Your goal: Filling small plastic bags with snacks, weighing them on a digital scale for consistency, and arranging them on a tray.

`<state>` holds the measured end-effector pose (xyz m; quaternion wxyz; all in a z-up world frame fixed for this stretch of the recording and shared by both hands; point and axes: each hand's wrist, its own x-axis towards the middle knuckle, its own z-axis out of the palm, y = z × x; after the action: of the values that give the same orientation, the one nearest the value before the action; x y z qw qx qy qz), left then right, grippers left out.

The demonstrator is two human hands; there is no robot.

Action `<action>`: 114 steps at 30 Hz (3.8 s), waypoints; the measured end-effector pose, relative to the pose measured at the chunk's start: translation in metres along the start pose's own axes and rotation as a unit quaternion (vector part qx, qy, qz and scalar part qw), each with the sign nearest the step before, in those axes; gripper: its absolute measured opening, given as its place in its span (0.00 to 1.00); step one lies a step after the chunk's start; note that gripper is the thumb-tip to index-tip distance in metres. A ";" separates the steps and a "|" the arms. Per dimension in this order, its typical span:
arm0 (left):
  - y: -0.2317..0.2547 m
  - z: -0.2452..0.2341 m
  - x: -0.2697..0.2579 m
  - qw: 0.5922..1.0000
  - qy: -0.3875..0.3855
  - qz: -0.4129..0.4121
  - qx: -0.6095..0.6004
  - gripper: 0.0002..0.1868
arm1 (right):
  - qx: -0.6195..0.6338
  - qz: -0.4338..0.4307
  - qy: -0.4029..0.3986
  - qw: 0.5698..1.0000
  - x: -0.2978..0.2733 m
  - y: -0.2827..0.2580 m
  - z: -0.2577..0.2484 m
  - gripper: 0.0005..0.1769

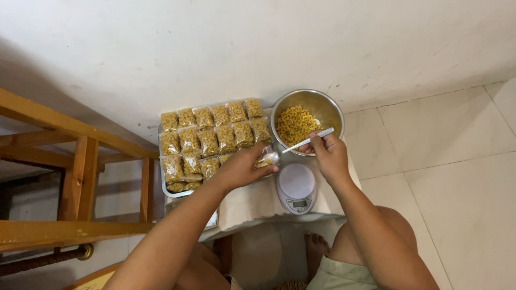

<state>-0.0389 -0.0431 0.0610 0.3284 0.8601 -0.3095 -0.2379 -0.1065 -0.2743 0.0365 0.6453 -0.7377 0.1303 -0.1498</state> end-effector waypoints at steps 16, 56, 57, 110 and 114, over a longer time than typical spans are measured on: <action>-0.001 -0.001 0.000 1.000 -0.007 0.008 -0.008 0.29 | 0.024 0.052 -0.003 0.998 0.008 0.013 0.001 0.10; -0.023 0.008 0.008 0.980 0.052 -0.007 -0.192 0.23 | -0.066 -0.076 0.118 0.988 0.015 0.003 -0.025 0.08; -0.024 0.007 0.009 0.975 0.057 -0.014 -0.212 0.20 | -0.148 -0.139 0.110 0.973 0.014 -0.001 -0.028 0.08; -0.053 0.040 0.020 0.989 -0.040 -0.019 0.142 0.13 | -0.352 0.125 -0.263 0.889 0.002 0.093 -0.020 0.12; -0.059 0.024 0.015 0.987 -0.036 -0.030 0.155 0.14 | -0.378 0.118 -0.241 0.886 0.006 0.106 -0.018 0.15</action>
<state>-0.0210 -0.0287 -0.0003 0.1722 0.9004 -0.3282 -0.2277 -0.1081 -0.3070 -0.0664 0.3418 -0.9184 0.1036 0.1701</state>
